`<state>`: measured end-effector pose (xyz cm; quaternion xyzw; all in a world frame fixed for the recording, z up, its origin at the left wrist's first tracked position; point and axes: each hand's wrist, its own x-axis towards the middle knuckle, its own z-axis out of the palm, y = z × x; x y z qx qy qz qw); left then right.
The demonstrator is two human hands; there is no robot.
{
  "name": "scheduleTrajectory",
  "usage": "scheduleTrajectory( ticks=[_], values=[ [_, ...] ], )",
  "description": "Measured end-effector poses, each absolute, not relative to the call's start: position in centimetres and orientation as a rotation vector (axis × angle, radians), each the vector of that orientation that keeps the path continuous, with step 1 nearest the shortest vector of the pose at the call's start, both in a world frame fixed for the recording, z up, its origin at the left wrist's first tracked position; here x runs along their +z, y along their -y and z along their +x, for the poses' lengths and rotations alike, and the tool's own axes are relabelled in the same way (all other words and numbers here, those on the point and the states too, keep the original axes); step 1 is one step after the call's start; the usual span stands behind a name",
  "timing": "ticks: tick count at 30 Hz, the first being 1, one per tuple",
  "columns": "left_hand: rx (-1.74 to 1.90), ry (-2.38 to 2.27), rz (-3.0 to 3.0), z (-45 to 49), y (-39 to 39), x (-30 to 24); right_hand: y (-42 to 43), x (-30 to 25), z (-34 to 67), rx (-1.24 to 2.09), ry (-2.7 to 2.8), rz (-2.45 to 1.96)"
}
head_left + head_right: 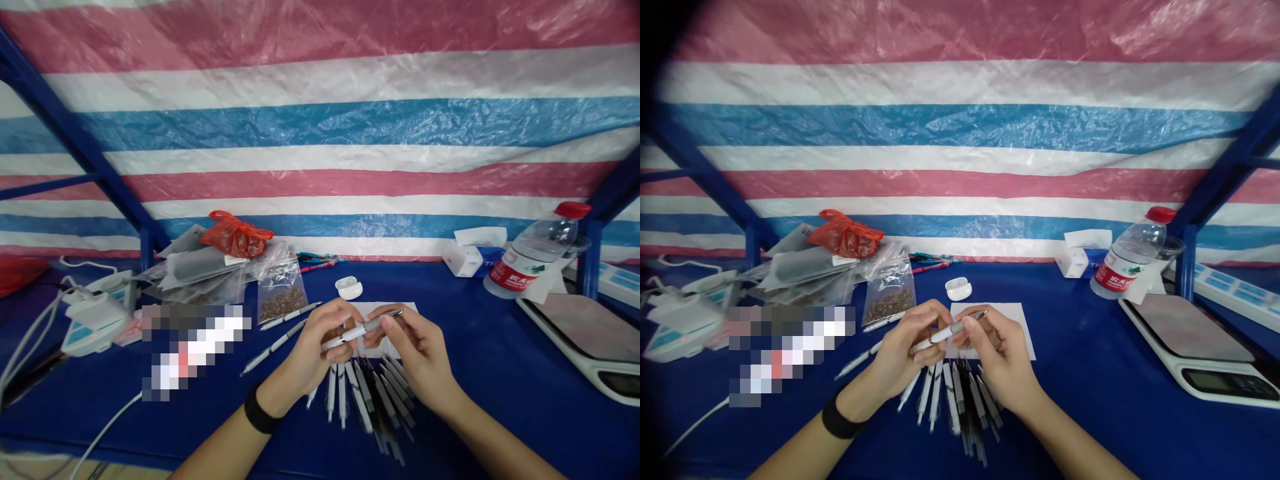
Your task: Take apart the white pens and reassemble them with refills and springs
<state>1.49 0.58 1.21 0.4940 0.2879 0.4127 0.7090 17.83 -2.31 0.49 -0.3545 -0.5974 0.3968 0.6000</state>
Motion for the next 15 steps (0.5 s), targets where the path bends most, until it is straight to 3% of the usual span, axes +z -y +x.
scheduleTrajectory(
  ticks=[6, 15],
  values=[
    [0.953, -1.002, 2.066, -1.9, -1.7, 1.5, 0.5, 1.2, 21.4, 1.019, 1.551, -1.041],
    [0.675, -1.547, 3.144, -11.9, -3.9, -1.6, 2.7, 2.9, 24.4, 0.699, 2.301, -1.727]
  ],
)
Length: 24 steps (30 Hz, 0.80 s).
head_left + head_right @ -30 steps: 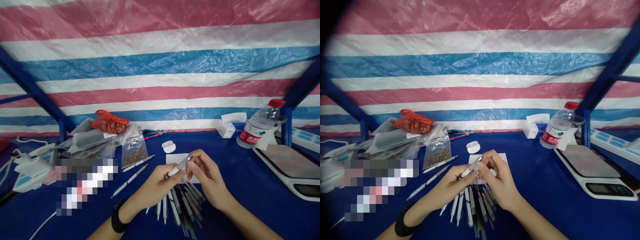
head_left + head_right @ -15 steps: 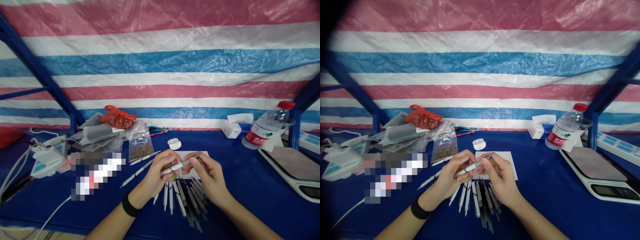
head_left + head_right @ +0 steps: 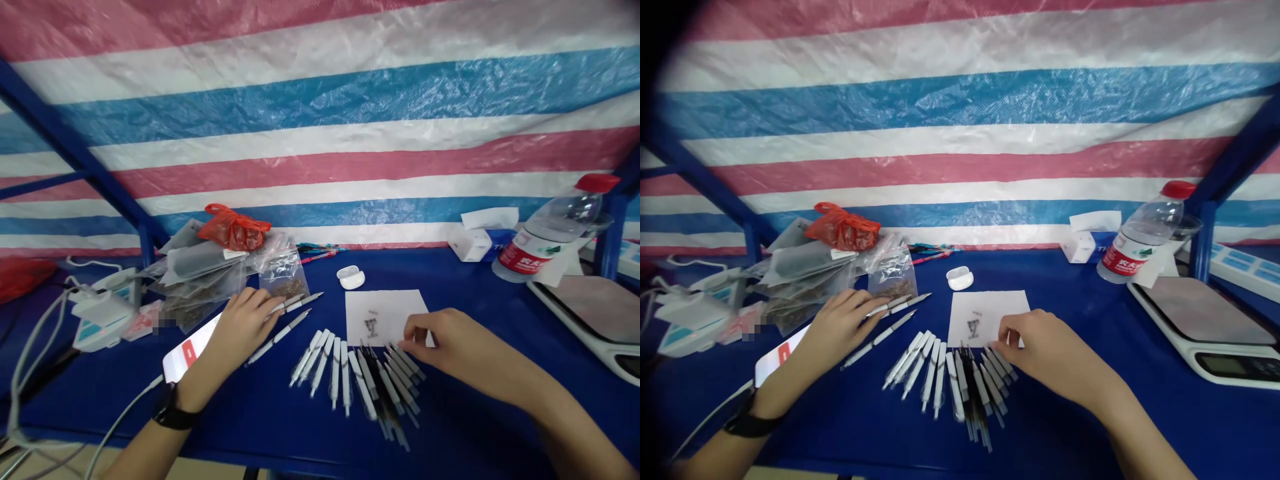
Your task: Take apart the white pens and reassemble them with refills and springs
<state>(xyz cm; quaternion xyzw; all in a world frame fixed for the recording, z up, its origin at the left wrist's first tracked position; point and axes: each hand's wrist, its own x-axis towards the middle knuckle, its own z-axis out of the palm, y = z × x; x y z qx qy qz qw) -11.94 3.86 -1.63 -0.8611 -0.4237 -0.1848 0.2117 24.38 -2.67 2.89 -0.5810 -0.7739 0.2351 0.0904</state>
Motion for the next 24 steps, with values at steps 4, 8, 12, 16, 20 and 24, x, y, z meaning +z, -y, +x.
scheduleTrajectory(
  ticks=[4, 8, 12, 16, 20, 24],
  values=[
    [-0.45, 1.078, -2.214, -10.5, -2.4, -2.0, 3.6, 1.2, 23.4, 0.462, 2.364, -1.893],
    [-0.636, 1.231, -2.214, -8.0, 1.3, -1.4, 3.7, 0.4, 23.1, 0.455, 2.389, -1.914],
    [-0.487, 1.436, -2.483, -6.7, 4.2, -1.6, 3.2, 0.9, 22.5, 0.57, 2.338, -2.011],
    [-0.238, 1.703, -2.618, -6.3, 3.6, -1.4, 2.7, 1.5, 21.8, 0.609, 2.311, -2.081],
    [0.018, 1.841, -2.63, -5.8, 2.0, 0.1, 2.1, 1.8, 22.3, 0.769, 2.223, -2.029],
    [-0.126, 1.821, -2.602, -5.9, 1.7, 1.6, 1.1, 2.2, 23.4, 0.777, 2.101, -1.987]
  ],
)
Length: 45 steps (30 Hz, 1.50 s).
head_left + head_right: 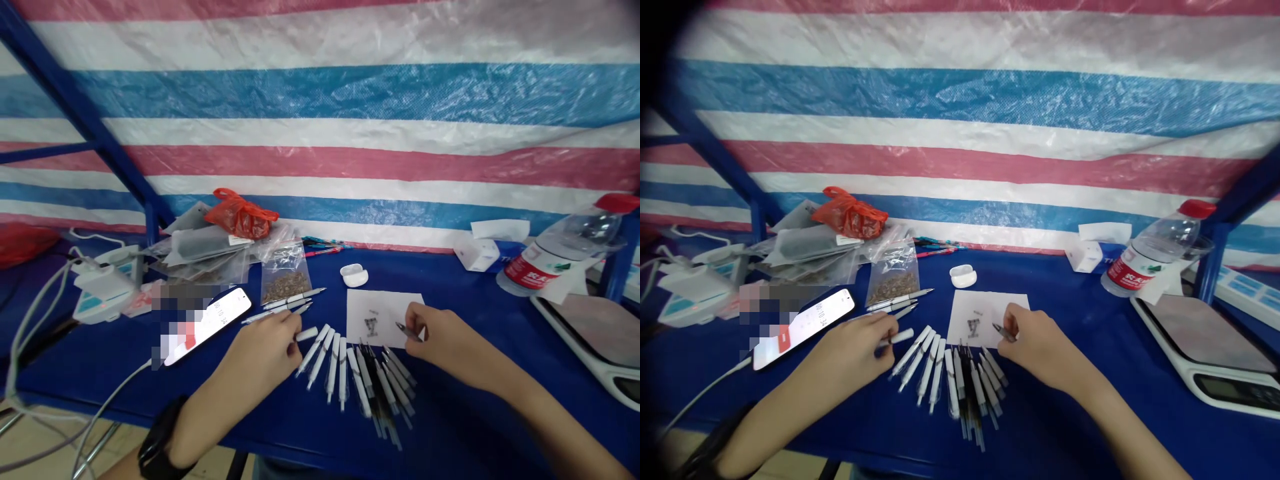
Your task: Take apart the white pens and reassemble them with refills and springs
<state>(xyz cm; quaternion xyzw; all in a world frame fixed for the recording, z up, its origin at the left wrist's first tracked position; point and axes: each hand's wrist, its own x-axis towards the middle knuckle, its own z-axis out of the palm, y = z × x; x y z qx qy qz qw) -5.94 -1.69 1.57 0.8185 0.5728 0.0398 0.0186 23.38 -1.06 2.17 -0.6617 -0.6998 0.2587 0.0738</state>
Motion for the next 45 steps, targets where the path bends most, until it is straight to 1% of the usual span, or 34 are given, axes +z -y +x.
scheduleTrajectory(
  ticks=[3, 5, 8, 10, 12, 14, 19, 22, 26, 33, 40, 45],
  values=[
    [0.504, -1.749, 2.533, -5.9, 1.6, 3.0, -0.1, 2.2, 23.6, 0.925, 1.99, -1.779],
    [0.684, -1.599, 2.494, -5.1, 0.9, 3.9, -0.9, 1.9, 23.2, 1.063, 1.905, -1.605],
    [0.677, -1.421, 2.395, -2.6, -1.2, 4.0, -1.7, 1.0, 22.2, 1.069, 1.844, -1.478],
    [0.689, -1.505, 2.364, -1.1, -2.8, 3.0, -1.7, 0.3, 21.5, 0.951, 1.857, -1.508],
    [0.692, -1.647, 2.431, -0.3, -3.9, 1.6, -1.3, 0.0, 21.2, 0.818, 1.9, -1.562],
    [0.684, -1.686, 2.527, -0.3, -4.1, 0.3, -0.7, 0.1, 21.1, 0.73, 1.968, -1.617],
    [0.775, -1.703, 2.616, -1.2, -3.4, -0.8, 1.1, 1.4, 21.0, 0.712, 2.261, -1.709],
    [0.766, -1.67, 2.636, -1.3, -3.5, -0.5, 1.9, 1.8, 20.1, 0.675, 2.318, -1.758],
    [0.823, -1.639, 2.63, -1.7, -3.9, -0.3, 2.2, 1.8, 18.5, 0.705, 2.362, -1.864],
    [0.912, -1.694, 2.612, -2.9, -4.4, 0.0, 1.1, 2.1, 16.7, 0.793, 2.222, -2.02],
    [0.971, -1.668, 2.576, -3.0, -4.5, -0.2, 0.5, 2.2, 16.7, 0.921, 2.198, -1.903],
    [1.087, -1.504, 2.447, -2.7, -4.1, 0.1, -0.1, 1.6, 18.1, 1.129, 2.041, -1.626]
  ],
)
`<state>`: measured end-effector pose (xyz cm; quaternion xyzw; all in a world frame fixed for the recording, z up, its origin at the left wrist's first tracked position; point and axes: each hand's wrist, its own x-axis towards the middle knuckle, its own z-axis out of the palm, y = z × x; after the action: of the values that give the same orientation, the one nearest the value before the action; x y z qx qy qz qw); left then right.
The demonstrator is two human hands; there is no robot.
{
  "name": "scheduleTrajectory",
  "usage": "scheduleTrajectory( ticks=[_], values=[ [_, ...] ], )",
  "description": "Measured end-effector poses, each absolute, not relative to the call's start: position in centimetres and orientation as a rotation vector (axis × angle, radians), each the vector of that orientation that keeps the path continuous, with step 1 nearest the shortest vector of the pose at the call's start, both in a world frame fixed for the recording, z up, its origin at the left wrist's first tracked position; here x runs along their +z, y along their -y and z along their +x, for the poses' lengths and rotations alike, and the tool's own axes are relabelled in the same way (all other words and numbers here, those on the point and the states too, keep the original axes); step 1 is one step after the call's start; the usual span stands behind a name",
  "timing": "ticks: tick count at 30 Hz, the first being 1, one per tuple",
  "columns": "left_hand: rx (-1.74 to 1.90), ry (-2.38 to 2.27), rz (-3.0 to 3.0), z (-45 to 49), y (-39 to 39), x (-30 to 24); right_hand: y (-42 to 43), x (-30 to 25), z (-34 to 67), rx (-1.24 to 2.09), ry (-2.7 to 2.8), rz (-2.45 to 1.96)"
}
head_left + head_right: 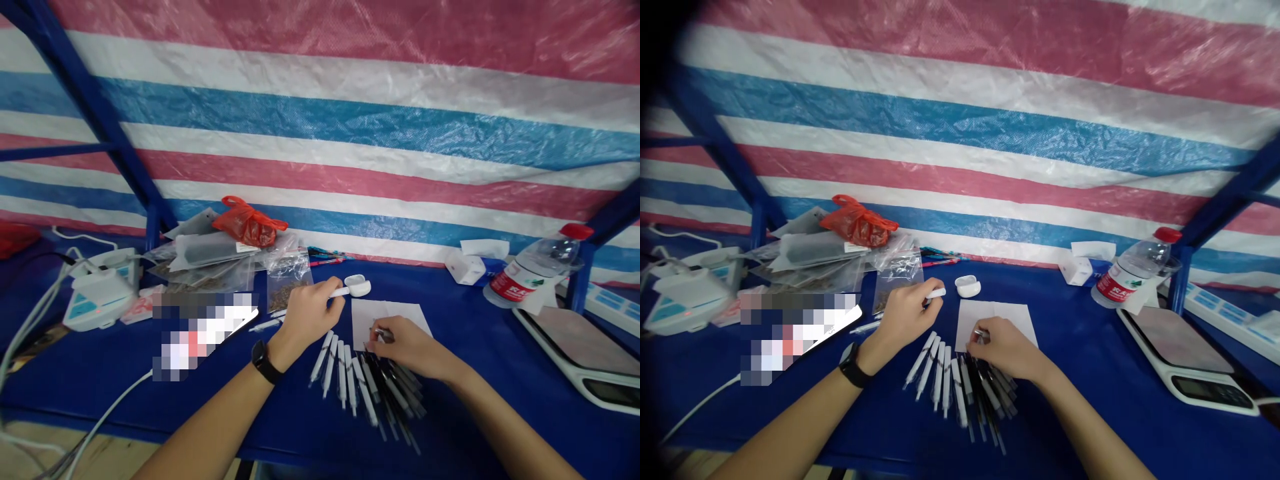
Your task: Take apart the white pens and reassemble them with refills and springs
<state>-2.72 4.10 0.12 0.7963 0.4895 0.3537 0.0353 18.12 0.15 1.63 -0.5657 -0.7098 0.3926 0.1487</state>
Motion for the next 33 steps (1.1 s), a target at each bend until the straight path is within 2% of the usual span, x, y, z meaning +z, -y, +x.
scheduleTrajectory(
  ticks=[6, 12, 18, 33],
  values=[
    [1.057, -1.196, 2.191, -1.3, -2.1, 0.8, -0.6, 2.5, 20.5, 1.036, 1.5, -1.236],
    [0.818, -0.88, 2.16, 0.7, -0.1, -0.4, -0.1, 4.0, 21.6, 0.795, 0.964, -0.819],
    [0.748, -0.823, 2.143, 1.6, 0.8, -0.7, 0.8, 4.1, 20.7, 0.833, 0.997, -0.695],
    [0.775, -1.028, 2.097, 1.3, -0.4, -0.8, 1.1, 1.6, 19.6, 0.788, 1.153, -0.753]
  ],
)
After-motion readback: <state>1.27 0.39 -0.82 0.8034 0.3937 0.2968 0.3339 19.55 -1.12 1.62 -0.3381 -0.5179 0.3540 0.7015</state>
